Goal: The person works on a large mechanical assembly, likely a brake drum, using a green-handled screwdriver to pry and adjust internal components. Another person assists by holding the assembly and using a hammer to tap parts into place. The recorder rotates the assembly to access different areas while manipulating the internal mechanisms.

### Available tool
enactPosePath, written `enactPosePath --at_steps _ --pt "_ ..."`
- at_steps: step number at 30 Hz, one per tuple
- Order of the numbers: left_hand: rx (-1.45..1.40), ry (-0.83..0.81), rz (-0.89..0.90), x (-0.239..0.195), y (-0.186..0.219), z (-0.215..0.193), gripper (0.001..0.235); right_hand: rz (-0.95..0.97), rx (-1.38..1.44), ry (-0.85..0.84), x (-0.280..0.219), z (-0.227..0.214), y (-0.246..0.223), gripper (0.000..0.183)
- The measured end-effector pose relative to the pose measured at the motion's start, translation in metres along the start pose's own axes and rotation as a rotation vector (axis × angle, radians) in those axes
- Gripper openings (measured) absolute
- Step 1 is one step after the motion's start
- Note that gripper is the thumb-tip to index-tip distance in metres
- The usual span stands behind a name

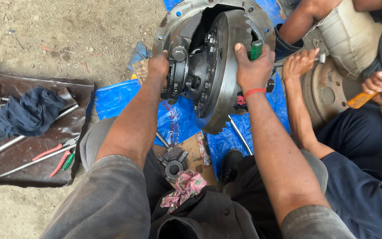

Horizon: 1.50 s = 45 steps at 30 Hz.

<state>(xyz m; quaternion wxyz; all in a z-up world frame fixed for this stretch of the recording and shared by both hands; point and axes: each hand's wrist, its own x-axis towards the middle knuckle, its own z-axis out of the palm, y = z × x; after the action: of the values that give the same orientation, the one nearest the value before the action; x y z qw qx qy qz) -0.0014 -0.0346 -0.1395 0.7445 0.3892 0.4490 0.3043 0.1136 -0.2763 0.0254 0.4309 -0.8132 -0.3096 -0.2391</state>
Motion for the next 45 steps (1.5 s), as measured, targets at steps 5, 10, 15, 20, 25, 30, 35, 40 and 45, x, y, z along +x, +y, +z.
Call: enactPosePath --at_steps 5,10,15,20,25,30,35,40,45 --pt "0.631 0.110 0.316 0.052 -0.047 0.003 0.040 -0.014 -0.030 -0.031 0.009 0.010 0.005 0.040" --pt "0.092 0.073 0.037 0.061 -0.043 0.004 0.037 -0.007 -0.002 -0.023 0.013 0.010 0.003 0.036" --pt "-0.077 0.139 -0.067 0.031 -0.016 0.008 0.032 0.055 0.031 -0.029 0.010 0.010 0.003 0.033" --pt "0.036 0.123 -0.072 0.047 -0.033 0.001 0.027 0.050 0.041 -0.055 0.016 0.017 0.010 0.036" --pt "0.159 -0.003 -0.045 0.062 -0.037 -0.009 0.026 0.041 0.006 -0.040 0.009 0.014 0.012 0.038" --pt "-0.100 -0.243 -0.206 0.044 0.002 -0.018 0.022 0.001 0.045 0.010 0.007 0.016 0.012 0.041" --pt "-0.007 -0.346 -0.362 0.020 0.033 -0.010 0.035 0.070 0.066 -0.023 0.007 0.018 0.006 0.042" --pt "-0.014 -0.401 -0.294 0.029 0.037 -0.019 0.031 0.071 0.085 0.007 0.004 0.012 -0.007 0.039" --pt "0.014 -0.355 -0.227 0.032 0.038 -0.019 0.031 0.081 0.099 -0.010 0.005 0.006 -0.013 0.035"
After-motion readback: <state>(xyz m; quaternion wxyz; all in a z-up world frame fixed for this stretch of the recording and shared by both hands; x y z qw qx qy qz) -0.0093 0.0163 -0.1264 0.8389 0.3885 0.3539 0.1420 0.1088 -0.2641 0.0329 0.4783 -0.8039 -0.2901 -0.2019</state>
